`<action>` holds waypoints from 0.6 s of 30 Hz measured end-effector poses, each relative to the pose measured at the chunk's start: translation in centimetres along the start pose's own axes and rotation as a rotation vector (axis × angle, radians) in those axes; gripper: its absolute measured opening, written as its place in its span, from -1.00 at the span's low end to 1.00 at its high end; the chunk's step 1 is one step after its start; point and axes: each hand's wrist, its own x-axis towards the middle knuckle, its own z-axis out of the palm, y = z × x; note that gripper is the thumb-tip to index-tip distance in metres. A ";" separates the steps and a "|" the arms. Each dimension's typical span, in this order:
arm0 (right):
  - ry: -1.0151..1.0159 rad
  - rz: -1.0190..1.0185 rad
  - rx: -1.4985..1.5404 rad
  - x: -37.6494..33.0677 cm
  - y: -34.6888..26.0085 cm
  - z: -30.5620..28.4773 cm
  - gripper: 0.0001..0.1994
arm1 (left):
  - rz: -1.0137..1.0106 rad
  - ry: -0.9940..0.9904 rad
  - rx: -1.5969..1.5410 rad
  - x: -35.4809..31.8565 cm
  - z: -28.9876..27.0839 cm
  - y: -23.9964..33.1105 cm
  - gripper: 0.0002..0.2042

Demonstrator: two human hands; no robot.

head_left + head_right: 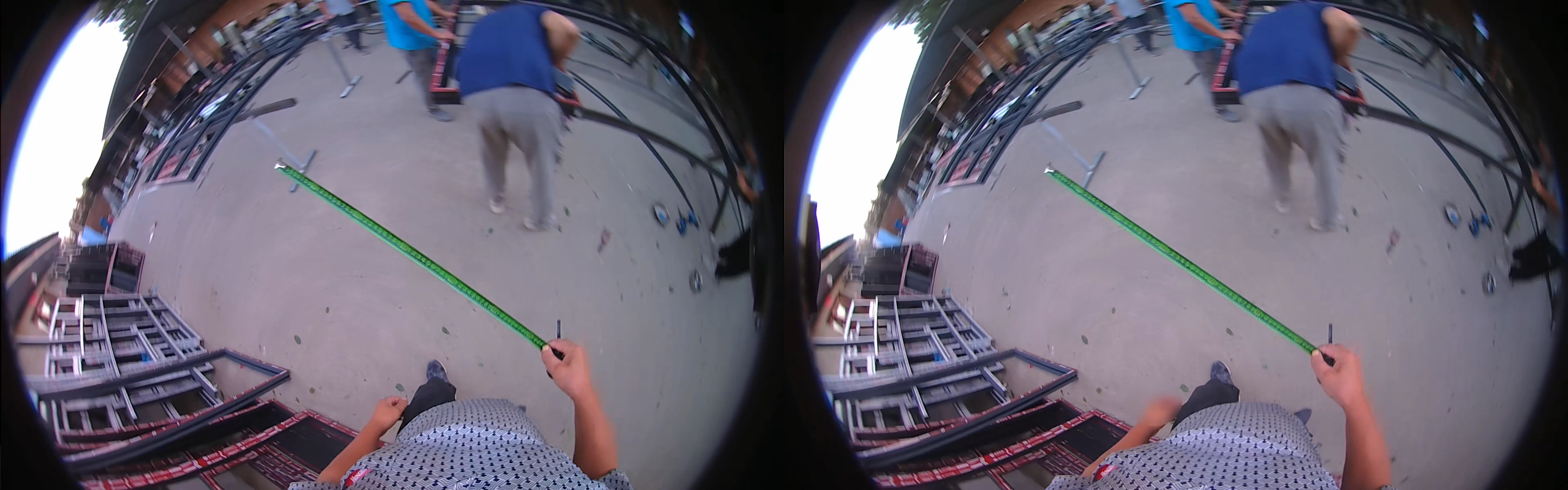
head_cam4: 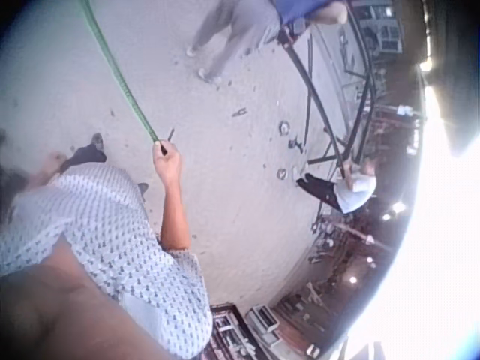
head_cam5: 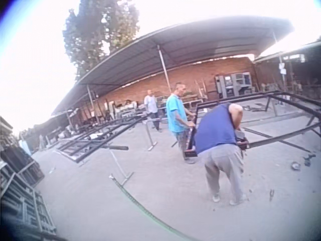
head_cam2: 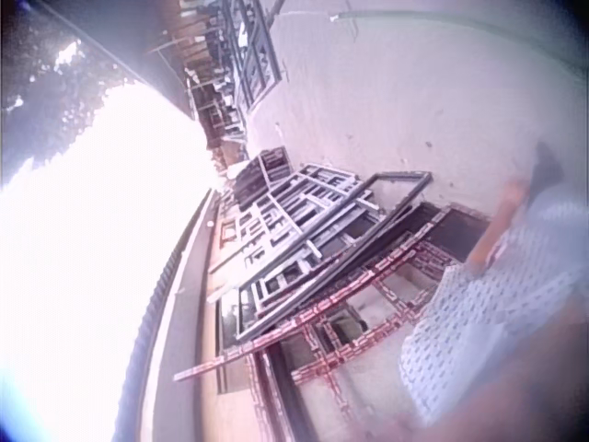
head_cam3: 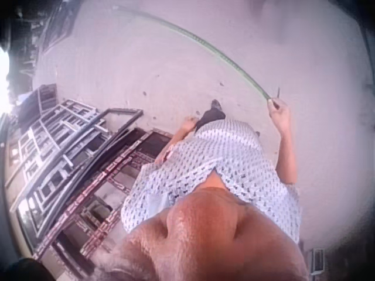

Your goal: The person measures a large window frame using a tape measure and marks it with a pen. They then move to a miter saw station, place a long metal profile on the saw, measure and mark it, and cut it using the saw. The person handles the cut pieces and prepares for further cuts.

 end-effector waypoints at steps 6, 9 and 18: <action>-0.150 -0.004 0.037 8.6 -7.9 11.1 -0.77 | -0.092 0.341 -0.100 4.2 -11.9 -0.1 -0.64; -0.195 -0.056 0.005 12.7 -11.5 16.1 -0.78 | -0.222 0.372 -0.223 5.7 -19.5 2.1 -0.76; -0.338 -0.191 -0.044 28.4 -18.9 25.7 -0.79 | -0.356 0.460 -0.646 13.5 -21.6 0.1 -0.70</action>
